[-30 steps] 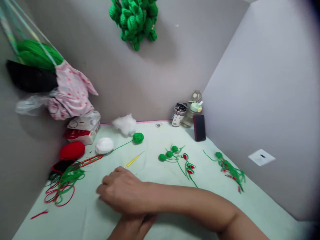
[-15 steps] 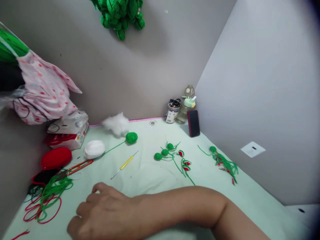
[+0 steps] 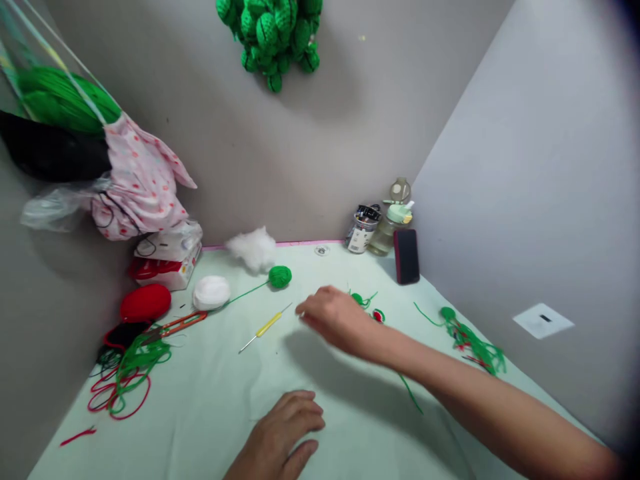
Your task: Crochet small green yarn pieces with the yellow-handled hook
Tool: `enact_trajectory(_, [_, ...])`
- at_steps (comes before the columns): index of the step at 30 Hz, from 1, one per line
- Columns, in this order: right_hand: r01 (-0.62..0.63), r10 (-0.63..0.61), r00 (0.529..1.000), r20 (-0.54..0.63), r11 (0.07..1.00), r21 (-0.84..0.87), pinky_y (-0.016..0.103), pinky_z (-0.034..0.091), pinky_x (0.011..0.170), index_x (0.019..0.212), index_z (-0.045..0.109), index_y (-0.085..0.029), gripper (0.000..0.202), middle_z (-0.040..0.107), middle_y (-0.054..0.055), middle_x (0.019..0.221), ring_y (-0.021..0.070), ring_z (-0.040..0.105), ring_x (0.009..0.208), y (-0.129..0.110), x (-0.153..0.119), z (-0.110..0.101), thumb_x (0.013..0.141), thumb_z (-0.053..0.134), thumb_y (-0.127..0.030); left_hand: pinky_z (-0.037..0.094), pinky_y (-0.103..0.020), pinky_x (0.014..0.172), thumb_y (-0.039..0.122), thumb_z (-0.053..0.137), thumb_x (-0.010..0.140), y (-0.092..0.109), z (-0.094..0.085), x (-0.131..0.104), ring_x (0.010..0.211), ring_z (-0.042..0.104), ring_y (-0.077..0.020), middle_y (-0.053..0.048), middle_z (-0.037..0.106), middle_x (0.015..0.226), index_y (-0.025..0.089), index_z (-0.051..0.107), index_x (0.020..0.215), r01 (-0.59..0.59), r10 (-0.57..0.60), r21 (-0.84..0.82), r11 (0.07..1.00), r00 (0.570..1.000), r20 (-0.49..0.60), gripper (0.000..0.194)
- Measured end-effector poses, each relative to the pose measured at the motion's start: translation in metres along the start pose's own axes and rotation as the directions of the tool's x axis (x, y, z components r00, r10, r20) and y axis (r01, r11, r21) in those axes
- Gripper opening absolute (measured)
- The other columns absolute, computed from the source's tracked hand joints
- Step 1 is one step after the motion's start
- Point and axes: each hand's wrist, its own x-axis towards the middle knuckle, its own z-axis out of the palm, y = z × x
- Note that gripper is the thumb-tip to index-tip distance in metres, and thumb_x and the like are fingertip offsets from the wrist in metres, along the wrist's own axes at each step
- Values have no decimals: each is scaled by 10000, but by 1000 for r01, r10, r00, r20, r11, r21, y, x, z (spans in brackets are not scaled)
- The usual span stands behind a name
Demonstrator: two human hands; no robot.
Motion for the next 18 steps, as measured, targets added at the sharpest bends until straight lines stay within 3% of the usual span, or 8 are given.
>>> enact_trajectory(3, [-242,241,970,-28,970,-23,381,570,903,1048,740,-172,135,780,78,1064,202,727,949,61,36,-4,1036,614,-218,565,-264,1062,56,668,919,-4,2,1,1234,713,-204,-69,801,1176,221,670,1191,-27,27,-3,1000,999,-24,318])
enact_trajectory(5, [-382,381,924,-25,924,-33,434,617,922,1204,697,-177,259,725,83,1224,225,721,1047,99,59,-5,1026,669,-362,561,-276,1073,92,656,951,-10,12,-1,1234,710,-203,-70,799,1168,228,652,1216,-57,56,-6,998,998,-34,297])
enact_trajectory(7, [-490,489,872,-27,871,-34,443,620,939,1280,673,-198,315,691,91,1313,253,709,1121,130,79,-4,1017,683,-371,570,-300,1068,174,599,1010,-20,24,-5,1226,711,-212,-85,799,1142,225,639,1226,-100,100,-3,995,993,-60,225])
enact_trajectory(8, [-533,532,846,-26,846,-33,446,620,948,1289,672,-205,315,684,95,1335,254,704,1131,143,88,-1,1021,677,-369,586,-304,1040,236,551,1043,-26,31,-7,1169,730,-213,-88,800,1083,225,641,1192,-134,134,7,991,982,-133,175])
enact_trajectory(13, [-636,635,772,-37,771,-20,464,615,962,1323,652,-205,346,670,105,1360,259,697,1157,182,120,19,1017,684,-365,617,-296,972,426,475,1087,-54,58,-15,1097,755,-227,-94,798,988,234,674,1122,-152,157,42,987,973,-171,279])
enact_trajectory(18, [-659,659,752,-18,752,15,470,615,965,1325,650,-202,347,669,108,1361,257,698,1152,201,135,36,1021,678,-366,604,-254,977,459,488,1091,-49,58,-16,1107,756,-205,-69,802,973,244,693,1102,-115,123,59,992,980,-156,297])
